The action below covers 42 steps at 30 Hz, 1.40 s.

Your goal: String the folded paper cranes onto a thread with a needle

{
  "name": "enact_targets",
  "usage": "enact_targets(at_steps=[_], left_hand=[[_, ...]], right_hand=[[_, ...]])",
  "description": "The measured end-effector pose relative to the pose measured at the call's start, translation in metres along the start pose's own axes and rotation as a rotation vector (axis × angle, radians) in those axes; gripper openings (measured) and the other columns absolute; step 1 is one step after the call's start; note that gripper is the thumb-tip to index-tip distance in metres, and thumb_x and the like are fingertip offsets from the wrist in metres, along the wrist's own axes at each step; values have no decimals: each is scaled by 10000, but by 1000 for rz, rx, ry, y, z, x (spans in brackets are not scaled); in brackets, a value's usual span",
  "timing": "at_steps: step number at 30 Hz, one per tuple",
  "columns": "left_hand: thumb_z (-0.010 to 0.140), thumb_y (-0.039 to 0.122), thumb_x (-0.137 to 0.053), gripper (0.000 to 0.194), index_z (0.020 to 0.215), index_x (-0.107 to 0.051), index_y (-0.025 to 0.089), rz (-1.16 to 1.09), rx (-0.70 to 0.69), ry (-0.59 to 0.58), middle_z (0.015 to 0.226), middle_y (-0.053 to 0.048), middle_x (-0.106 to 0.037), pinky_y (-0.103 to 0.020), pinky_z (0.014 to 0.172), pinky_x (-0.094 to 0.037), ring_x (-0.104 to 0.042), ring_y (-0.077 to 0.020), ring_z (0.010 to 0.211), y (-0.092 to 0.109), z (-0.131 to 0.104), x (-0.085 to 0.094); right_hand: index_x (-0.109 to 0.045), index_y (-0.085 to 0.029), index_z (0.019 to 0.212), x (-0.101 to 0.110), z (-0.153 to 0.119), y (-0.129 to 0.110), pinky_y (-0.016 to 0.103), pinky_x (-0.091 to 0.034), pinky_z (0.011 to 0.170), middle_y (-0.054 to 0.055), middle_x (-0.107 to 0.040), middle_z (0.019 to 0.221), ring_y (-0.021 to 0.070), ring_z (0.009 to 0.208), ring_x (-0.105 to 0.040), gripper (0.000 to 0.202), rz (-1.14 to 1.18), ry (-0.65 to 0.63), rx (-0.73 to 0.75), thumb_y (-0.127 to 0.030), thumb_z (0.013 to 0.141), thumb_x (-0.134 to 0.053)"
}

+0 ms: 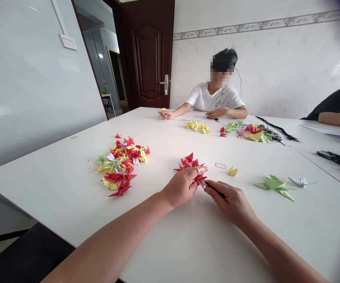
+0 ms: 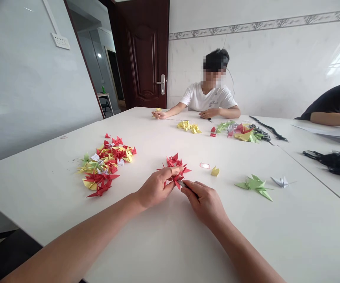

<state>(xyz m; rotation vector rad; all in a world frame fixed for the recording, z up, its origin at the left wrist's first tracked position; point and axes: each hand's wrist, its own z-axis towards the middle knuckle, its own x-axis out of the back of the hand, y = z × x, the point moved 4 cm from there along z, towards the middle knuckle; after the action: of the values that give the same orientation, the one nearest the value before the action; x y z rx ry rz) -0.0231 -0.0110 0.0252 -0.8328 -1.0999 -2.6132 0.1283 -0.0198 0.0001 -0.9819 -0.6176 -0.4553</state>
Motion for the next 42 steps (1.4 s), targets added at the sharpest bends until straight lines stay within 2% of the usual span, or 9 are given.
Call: enact_targets(at_steps=[12, 16, 19, 23, 26, 31, 36, 39, 42], left_hand=[[778, 29, -452, 465, 1204, -519, 203, -21, 49, -39, 1242, -66, -574, -337, 974, -460, -523, -196, 1168, -4, -1, 0], [785, 36, -455, 444, 1192, -525, 198, -27, 61, -37, 1228, -68, -586, -339, 960, -468, -522, -198, 1169, -4, 0, 2], [805, 77, -475, 392, 1176, -539, 186, -25, 98, -21, 1228, -84, -584, -338, 951, -473, -545, -197, 1141, -6, 0, 3], [817, 136, -505, 356, 1167, -545, 188, -9, 135, 7, 1206, -89, -596, -336, 946, -475, -565, -192, 1110, -8, 0, 6], [809, 157, -520, 364, 1172, -542, 183, 23, 147, 11, 1170, -88, -614, -317, 912, -496, -579, -194, 1084, -8, 0, 6], [784, 144, -537, 377, 1160, -553, 161, 92, 170, 30, 1106, -93, -640, -322, 916, -489, -586, -201, 1059, -10, 0, 9], [757, 122, -551, 358, 1113, -585, 136, 152, 143, 63, 1093, -107, -642, -333, 941, -467, -584, -207, 1047, -17, 0, 10], [756, 155, -570, 296, 1048, -623, 144, 146, 148, 48, 1025, -102, -654, -327, 895, -491, -604, -206, 985, -19, -1, 8], [751, 181, -587, 274, 1021, -635, 166, 123, 145, 64, 996, -84, -647, -312, 872, -498, -605, -191, 951, -18, 0, 10]], right_hand=[[-664, -213, 1008, 0, 1, 0, 215, -451, 567, 14, -640, 736, 124, 618, -582, 307, 26, 7, 10, -381, 880, -442], [-660, -206, 996, 2, 1, -2, 224, -470, 596, 27, -663, 770, 138, 656, -603, 318, 17, 10, 11, -392, 876, -432], [-652, -197, 984, 6, 0, -4, 237, -478, 605, 41, -684, 853, 155, 695, -617, 326, 13, 52, -37, -422, 850, -458], [-655, -187, 940, 10, -2, -7, 258, -481, 584, 39, -688, 793, 165, 642, -606, 351, 32, 147, -134, -474, 776, -537], [-660, -197, 939, 9, -3, -6, 264, -489, 618, 34, -696, 812, 179, 699, -626, 342, 71, 175, -183, -462, 745, -565], [-681, -205, 860, 5, -3, -1, 253, -473, 560, 39, -708, 846, 197, 731, -637, 320, 71, 155, -232, -467, 746, -535], [-698, -209, 837, 6, -4, 8, 222, -473, 562, 14, -710, 809, 172, 691, -628, 336, 35, 167, -288, -488, 719, -552], [-702, -209, 857, 6, -2, 16, 210, -463, 498, 8, -697, 741, 158, 607, -607, 362, -11, 99, -295, -513, 716, -565], [-705, -215, 876, 5, -1, 22, 207, -479, 515, 4, -693, 736, 159, 617, -606, 385, -48, 41, -296, -535, 714, -566]])
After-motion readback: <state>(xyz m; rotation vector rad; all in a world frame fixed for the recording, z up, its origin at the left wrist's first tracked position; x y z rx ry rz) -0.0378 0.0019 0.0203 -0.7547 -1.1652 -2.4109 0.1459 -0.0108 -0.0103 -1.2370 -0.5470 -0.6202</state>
